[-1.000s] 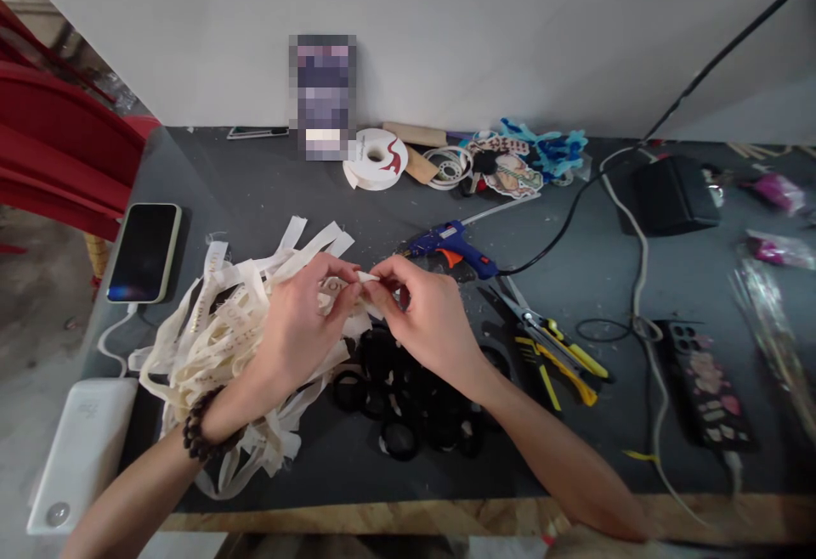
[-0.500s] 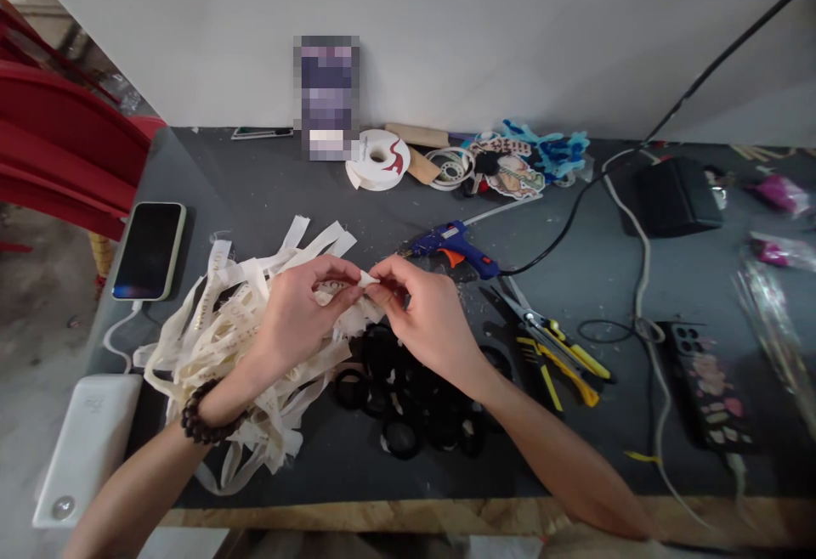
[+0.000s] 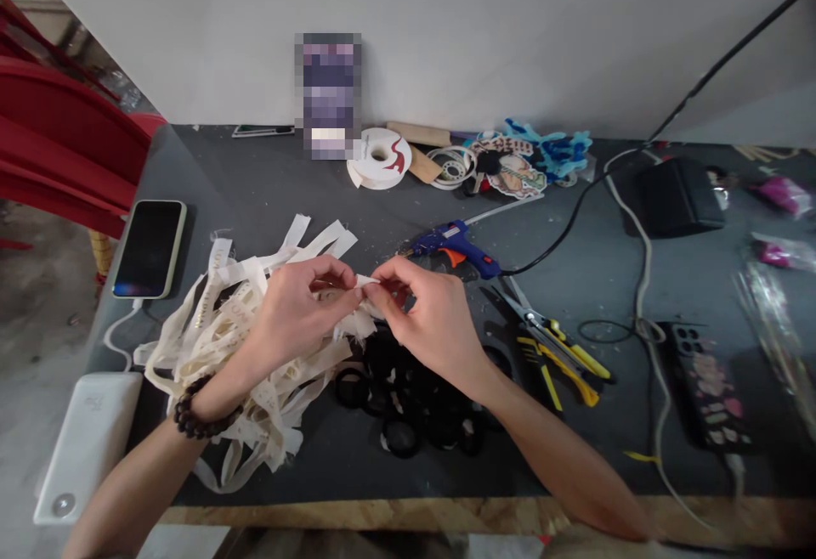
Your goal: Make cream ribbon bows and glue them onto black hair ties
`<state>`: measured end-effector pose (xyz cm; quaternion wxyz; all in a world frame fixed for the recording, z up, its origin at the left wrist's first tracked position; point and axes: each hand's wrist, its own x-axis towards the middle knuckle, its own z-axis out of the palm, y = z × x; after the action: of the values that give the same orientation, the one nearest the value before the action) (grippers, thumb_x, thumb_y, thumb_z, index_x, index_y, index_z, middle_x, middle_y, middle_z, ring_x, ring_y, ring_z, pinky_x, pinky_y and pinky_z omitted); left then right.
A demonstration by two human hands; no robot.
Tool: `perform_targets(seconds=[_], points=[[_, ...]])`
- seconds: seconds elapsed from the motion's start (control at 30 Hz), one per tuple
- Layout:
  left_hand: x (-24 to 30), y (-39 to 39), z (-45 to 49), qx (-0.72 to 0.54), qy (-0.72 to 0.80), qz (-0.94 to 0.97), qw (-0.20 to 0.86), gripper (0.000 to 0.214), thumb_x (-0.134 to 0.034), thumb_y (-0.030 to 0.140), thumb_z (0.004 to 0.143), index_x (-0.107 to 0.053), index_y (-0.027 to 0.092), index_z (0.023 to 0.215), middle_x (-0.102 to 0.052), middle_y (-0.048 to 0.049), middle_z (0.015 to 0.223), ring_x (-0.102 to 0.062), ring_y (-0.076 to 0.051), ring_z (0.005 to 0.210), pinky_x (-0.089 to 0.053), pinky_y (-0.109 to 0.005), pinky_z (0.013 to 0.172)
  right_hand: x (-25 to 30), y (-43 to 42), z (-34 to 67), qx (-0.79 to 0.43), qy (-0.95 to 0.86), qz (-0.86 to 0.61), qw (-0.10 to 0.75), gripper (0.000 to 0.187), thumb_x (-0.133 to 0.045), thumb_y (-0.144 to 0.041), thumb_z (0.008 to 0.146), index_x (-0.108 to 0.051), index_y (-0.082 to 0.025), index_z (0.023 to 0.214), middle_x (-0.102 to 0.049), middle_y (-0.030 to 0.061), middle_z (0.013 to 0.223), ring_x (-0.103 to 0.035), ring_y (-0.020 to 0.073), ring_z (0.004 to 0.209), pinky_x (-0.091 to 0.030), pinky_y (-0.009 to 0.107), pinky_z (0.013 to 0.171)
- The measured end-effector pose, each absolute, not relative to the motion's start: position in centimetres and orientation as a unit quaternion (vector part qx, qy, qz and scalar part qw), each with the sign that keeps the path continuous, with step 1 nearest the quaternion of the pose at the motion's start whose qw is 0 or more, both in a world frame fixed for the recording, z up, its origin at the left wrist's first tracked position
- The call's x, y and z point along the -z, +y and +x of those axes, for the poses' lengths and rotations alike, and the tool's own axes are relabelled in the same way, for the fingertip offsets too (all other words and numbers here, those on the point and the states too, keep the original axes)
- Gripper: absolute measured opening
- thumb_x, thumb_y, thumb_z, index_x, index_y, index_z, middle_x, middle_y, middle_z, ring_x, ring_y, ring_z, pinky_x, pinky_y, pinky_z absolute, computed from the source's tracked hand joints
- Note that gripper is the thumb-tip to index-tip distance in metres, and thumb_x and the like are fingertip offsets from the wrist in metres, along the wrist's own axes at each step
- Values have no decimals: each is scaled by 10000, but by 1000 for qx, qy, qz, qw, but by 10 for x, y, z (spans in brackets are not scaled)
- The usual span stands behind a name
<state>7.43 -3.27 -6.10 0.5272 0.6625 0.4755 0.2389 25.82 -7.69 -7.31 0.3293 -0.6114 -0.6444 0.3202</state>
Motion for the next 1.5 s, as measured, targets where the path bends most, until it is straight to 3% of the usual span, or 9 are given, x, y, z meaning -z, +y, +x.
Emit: perform_targets(seconds=[0.33,0.57,0.7,0.97,1.3,1.5], points=[[55,-36,76,-237,503,722,412,44,-701,183,837,-697,207,800,-734,11,812,-663,-153,769,-500,-286,752,71,-77,265,-318,-673,-593,307,75,-672,-228,950,-732,-223,905,-787,4,922,-709,175,827,-480,291,759],[57,-32,72,-268,472,624,562,171,-750,222,827,-589,186,782,-696,-5,773,-657,-142,723,-514,-259,663,67,-75,266,-342,-661,-590,315,93,-675,-252,945,-761,-223,927,-796,-3,903,-712,169,798,-482,276,728],[57,-31,73,-269,479,603,579,275,-764,235,833,-492,203,806,-696,-12,792,-693,-160,795,-516,-252,668,67,-76,267,-361,-647,-584,332,127,-727,-316,919,-780,-224,988,-810,-2,934,-712,160,782,-489,257,697],[60,-32,74,-215,466,523,680,351,-845,266,789,-567,191,989,-714,7,791,-702,-132,768,-553,-223,689,67,-80,264,-350,-626,-603,350,131,-697,-280,934,-766,-219,842,-758,-36,767,-648,116,668,-453,235,646],[57,-31,76,-145,491,547,663,213,-809,201,756,-636,190,878,-739,19,745,-707,-119,715,-493,-191,628,67,-74,272,-524,-550,-570,315,142,-689,-304,925,-765,-208,854,-763,-17,791,-682,142,723,-477,244,651],[56,-30,75,-108,485,620,607,199,-806,218,759,-651,203,883,-764,11,794,-752,-166,798,-511,-232,664,68,-73,268,-431,-611,-593,298,104,-703,-245,924,-756,-206,843,-771,-13,770,-700,146,705,-466,261,671]])
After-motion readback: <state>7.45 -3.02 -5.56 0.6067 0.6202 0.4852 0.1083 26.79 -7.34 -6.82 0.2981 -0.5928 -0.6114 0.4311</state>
